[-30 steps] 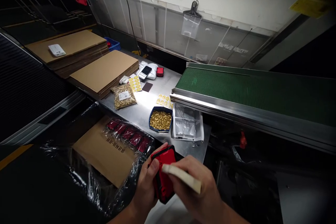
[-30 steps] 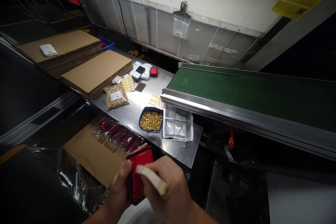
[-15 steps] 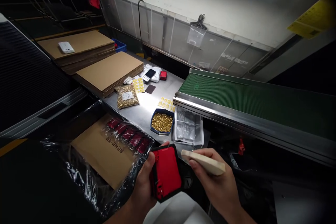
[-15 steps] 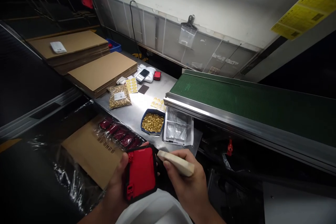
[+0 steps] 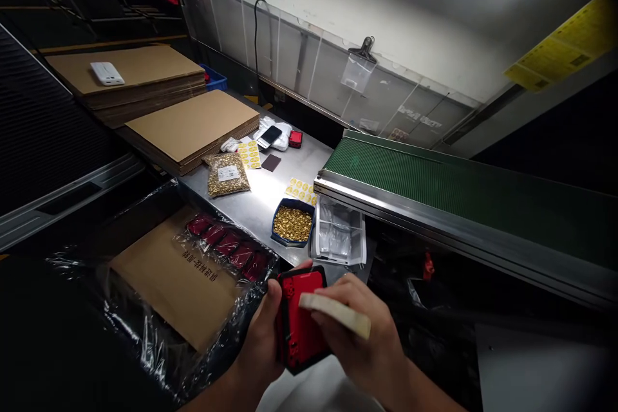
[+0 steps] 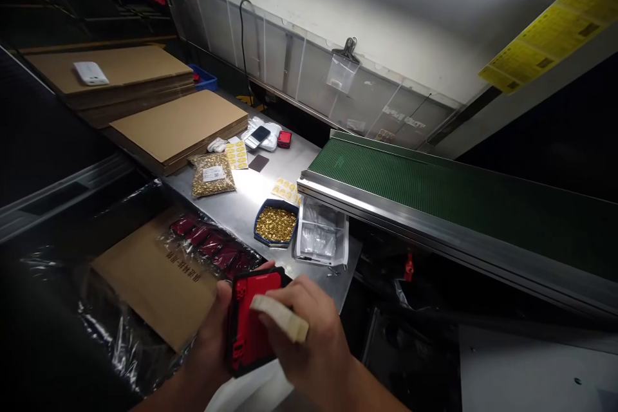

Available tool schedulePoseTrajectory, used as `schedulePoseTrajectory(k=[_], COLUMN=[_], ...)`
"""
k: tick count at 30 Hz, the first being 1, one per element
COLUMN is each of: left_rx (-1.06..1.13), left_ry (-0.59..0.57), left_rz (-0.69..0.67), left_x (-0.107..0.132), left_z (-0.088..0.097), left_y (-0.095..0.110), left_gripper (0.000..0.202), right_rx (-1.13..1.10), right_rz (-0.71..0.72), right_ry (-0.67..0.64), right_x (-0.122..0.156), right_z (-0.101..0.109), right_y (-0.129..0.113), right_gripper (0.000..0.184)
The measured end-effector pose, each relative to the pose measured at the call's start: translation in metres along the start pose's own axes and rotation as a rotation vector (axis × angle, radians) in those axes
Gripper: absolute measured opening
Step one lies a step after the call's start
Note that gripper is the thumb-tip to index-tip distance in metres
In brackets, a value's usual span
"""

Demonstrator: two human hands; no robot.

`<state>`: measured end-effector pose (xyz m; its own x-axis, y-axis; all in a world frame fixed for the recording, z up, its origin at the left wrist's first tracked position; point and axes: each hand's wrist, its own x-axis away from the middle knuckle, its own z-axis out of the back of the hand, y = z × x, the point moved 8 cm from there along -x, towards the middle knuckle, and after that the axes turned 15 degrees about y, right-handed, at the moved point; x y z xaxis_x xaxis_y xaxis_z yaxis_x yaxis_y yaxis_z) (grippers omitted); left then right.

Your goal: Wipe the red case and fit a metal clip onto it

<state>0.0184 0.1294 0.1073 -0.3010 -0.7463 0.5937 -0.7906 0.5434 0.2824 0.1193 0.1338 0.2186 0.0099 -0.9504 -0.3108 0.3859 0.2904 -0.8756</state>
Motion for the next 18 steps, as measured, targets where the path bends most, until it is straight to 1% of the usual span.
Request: schedulePoseTrajectory(k=[2,6,9,11,12,13,14,16,17,18], left_rx=[-0.018,-0.029,0.007,0.046,0.074,0.101,0.12,0.13,0.126,0.12], left_ry=[0.021,0.045,0.062,0.091,0.108,0.124,0.135,0.132,0.126,0.124], left_rz=[-0.011,-0.001,0.031,0.066,0.079,0.084,0.081,0.072,0.069,0.067], left_x=[0.001,0.003,0.004,0.003,0.004,0.004,0.005,0.009,0.011,0.012], left_z=[0.004,0.01,0.012,0.012,0.012,0.012,0.012,0.009,0.008,0.007], left_y=[0.0,-0.003,-0.006,-0.006,-0.006,-0.004,-0.002,0.002,0.004,0.005], left_gripper=[0.07,0.065,0.065,0.067,0.068,0.07,0.071,0.073,0.074,0.075], right_rx=[0.002,-0.015,-0.01,-0.004,0.011,0.027,0.036,0.057,0.05,0.048], right_rz=[-0.002,0.016,0.016,0.016,0.007,-0.024,-0.085,-0.303,-0.429,-0.556], right_ry=[-0.011,-0.064,-0.134,-0.156,-0.113,-0.022,0.097,0.36,0.462,0.532], right_x=[-0.001,0.0,-0.001,-0.005,-0.01,-0.015,-0.018,-0.015,-0.006,0.006], right_z=[-0.002,-0.009,-0.018,-0.017,-0.009,0.004,0.022,0.062,0.077,0.087], right_y=[0.0,-0.001,0.0,0.003,0.007,0.013,0.024,0.058,0.08,0.104], right_gripper=[0.015,0.016,0.015,0.014,0.012,0.012,0.014,0.026,0.036,0.043])
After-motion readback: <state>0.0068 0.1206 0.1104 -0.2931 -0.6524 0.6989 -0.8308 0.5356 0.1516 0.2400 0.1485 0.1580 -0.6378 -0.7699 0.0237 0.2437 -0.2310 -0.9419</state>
